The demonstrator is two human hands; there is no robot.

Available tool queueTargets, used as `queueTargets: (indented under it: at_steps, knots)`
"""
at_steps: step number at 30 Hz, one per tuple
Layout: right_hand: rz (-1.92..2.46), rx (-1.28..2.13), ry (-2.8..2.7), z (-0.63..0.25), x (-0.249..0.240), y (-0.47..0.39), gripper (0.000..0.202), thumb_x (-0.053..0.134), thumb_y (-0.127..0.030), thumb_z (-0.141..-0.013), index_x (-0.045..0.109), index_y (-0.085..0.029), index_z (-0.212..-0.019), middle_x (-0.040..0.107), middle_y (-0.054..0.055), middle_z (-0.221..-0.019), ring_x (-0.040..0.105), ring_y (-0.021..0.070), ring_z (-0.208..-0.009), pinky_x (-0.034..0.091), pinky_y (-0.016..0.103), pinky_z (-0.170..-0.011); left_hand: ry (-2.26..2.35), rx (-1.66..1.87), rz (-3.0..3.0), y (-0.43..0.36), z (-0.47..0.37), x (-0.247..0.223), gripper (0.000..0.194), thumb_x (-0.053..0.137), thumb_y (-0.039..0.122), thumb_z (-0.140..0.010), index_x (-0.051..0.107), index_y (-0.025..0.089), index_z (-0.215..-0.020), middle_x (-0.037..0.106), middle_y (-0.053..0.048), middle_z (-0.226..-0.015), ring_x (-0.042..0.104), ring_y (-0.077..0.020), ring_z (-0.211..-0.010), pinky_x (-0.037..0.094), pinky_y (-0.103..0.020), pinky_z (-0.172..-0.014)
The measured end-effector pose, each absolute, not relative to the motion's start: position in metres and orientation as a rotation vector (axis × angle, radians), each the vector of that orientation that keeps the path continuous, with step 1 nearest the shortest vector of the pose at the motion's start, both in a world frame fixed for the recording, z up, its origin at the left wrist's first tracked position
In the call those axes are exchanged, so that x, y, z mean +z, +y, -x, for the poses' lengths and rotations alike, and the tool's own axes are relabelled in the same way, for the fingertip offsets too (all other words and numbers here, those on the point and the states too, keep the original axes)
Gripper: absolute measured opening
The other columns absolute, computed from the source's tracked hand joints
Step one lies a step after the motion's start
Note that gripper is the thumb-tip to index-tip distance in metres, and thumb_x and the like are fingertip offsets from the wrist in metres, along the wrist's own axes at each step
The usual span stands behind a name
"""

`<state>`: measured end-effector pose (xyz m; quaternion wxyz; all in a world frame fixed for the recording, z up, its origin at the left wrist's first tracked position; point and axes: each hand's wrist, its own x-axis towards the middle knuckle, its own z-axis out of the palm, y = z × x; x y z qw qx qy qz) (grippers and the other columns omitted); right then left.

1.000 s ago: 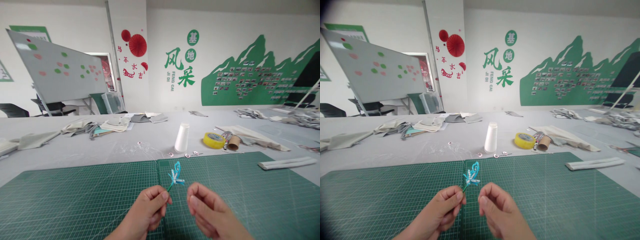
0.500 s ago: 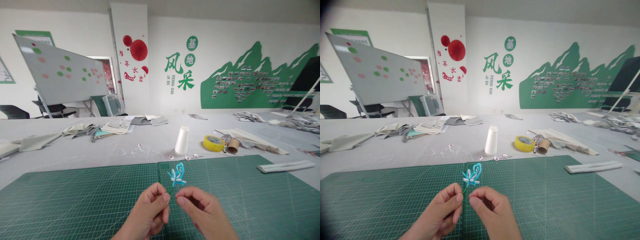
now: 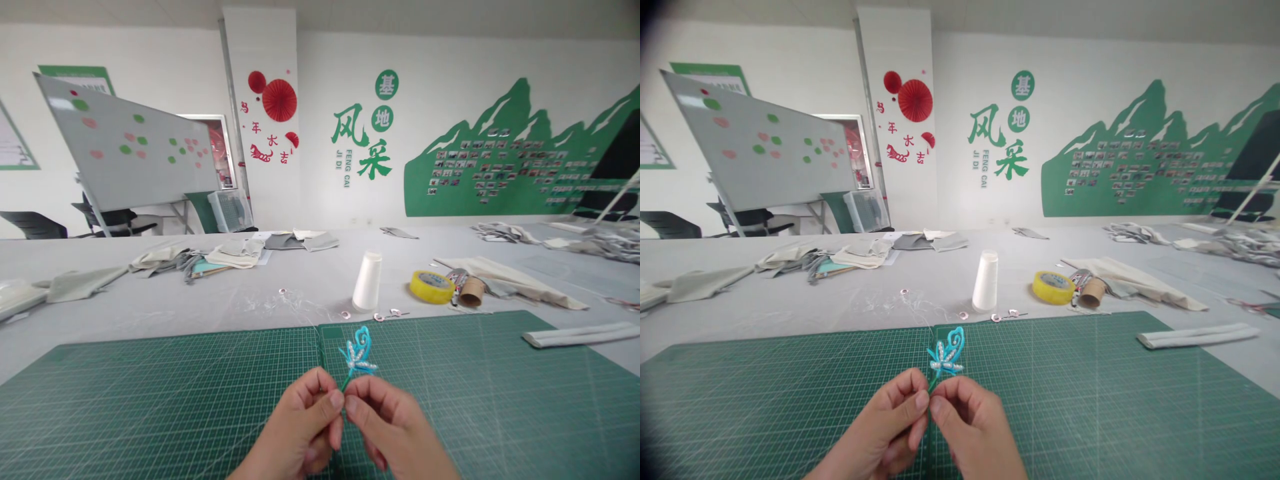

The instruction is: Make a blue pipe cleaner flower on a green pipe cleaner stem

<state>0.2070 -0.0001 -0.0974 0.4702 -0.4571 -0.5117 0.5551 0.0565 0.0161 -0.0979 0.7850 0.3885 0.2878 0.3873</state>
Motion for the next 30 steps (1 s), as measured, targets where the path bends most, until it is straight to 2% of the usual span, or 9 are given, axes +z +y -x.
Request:
queueTargets:
  at_steps: [3,7,11,14,20,25,28,30]
  knots:
    - [1.077,1.373,-1.232,-0.206,-0.101,-0.001,0.041,0.066,-0.059,-0.078,0.060,-0.019,-0.072,0.044,-0.008,-0.051,0.026,0.0057,-0.038,0.022,0.018,-0.036,0.603,0.815,-0.793,0.014,-0.055,-0.095,0.041,0.077,0.047,-0.076,0.045,0.021,-0.074,0.056,0.009,-0.052,0.019,0.0007,-0.031,0.012,-0.014,-0.032]
    - [1.042,1.371,-1.224,-0.206,-0.102,0.000,0.040,0.066,-0.058,-0.078,0.059,-0.020,-0.072,0.044,-0.008,-0.051,0.028,0.0059,-0.037,0.023,0.018,-0.037,0.597,0.814,-0.759,0.013,-0.054,-0.091,0.038,0.081,0.037,-0.073,0.048,0.020,-0.079,0.058,0.008,-0.059,0.021,0.0013,-0.034,0.012,-0.014,-0.035]
    - [1.048,1.364,-1.241,-0.208,-0.102,0.000,0.036,0.066,-0.054,-0.080,0.060,-0.020,-0.072,0.044,-0.007,-0.054,0.028,0.0064,-0.039,0.024,0.019,-0.038,0.719,0.857,-0.875,0.015,-0.056,-0.095,0.044,0.081,0.049,-0.068,0.049,0.020,-0.077,0.059,0.006,-0.062,0.028,-0.0001,-0.035,0.014,-0.015,-0.033]
    - [1.081,1.343,-1.265,-0.210,-0.101,0.000,0.033,0.065,-0.050,-0.081,0.060,-0.019,-0.072,0.044,-0.007,-0.056,0.028,0.0073,-0.041,0.024,0.020,-0.038,0.795,0.910,-0.974,0.017,-0.058,-0.100,0.042,0.079,0.050,-0.069,0.052,0.018,-0.075,0.060,0.005,-0.063,0.033,-0.0004,-0.037,0.016,-0.015,-0.035]
    - [1.141,1.229,-1.299,-0.210,-0.101,-0.001,0.025,0.064,-0.042,-0.083,0.061,-0.020,-0.070,0.043,-0.006,-0.055,0.030,0.0100,-0.043,0.023,0.023,-0.039,0.871,0.939,-1.114,0.017,-0.059,-0.103,0.043,0.073,0.054,-0.072,0.054,0.016,-0.070,0.061,0.003,-0.057,0.031,-0.0002,-0.033,0.013,-0.016,-0.033]
    - [1.218,1.220,-1.266,-0.207,-0.103,-0.001,0.023,0.066,-0.040,-0.079,0.058,-0.021,-0.068,0.040,-0.007,-0.054,0.027,0.0105,-0.043,0.018,0.024,-0.037,0.904,0.919,-1.165,0.017,-0.062,-0.103,0.036,0.069,0.049,-0.076,0.050,0.018,-0.070,0.061,0.003,-0.055,0.029,-0.0011,-0.031,0.014,-0.017,-0.033]
    - [1.232,1.183,-1.271,-0.205,-0.104,-0.002,0.022,0.064,-0.039,-0.079,0.058,-0.021,-0.067,0.041,-0.007,-0.053,0.029,0.0114,-0.044,0.024,0.025,-0.040,0.929,0.926,-1.191,0.016,-0.062,-0.105,0.032,0.067,0.045,-0.077,0.049,0.019,-0.069,0.061,0.003,-0.054,0.026,-0.0017,-0.031,0.014,-0.018,-0.033]
    - [1.219,1.120,-1.288,-0.203,-0.104,-0.002,0.024,0.064,-0.038,-0.078,0.058,-0.021,-0.063,0.045,-0.005,-0.054,0.038,0.0134,-0.049,0.032,0.026,-0.048,0.940,0.936,-1.214,0.016,-0.062,-0.106,0.032,0.066,0.046,-0.078,0.050,0.019,-0.067,0.060,0.003,-0.052,0.025,-0.0023,-0.032,0.013,-0.019,-0.034]
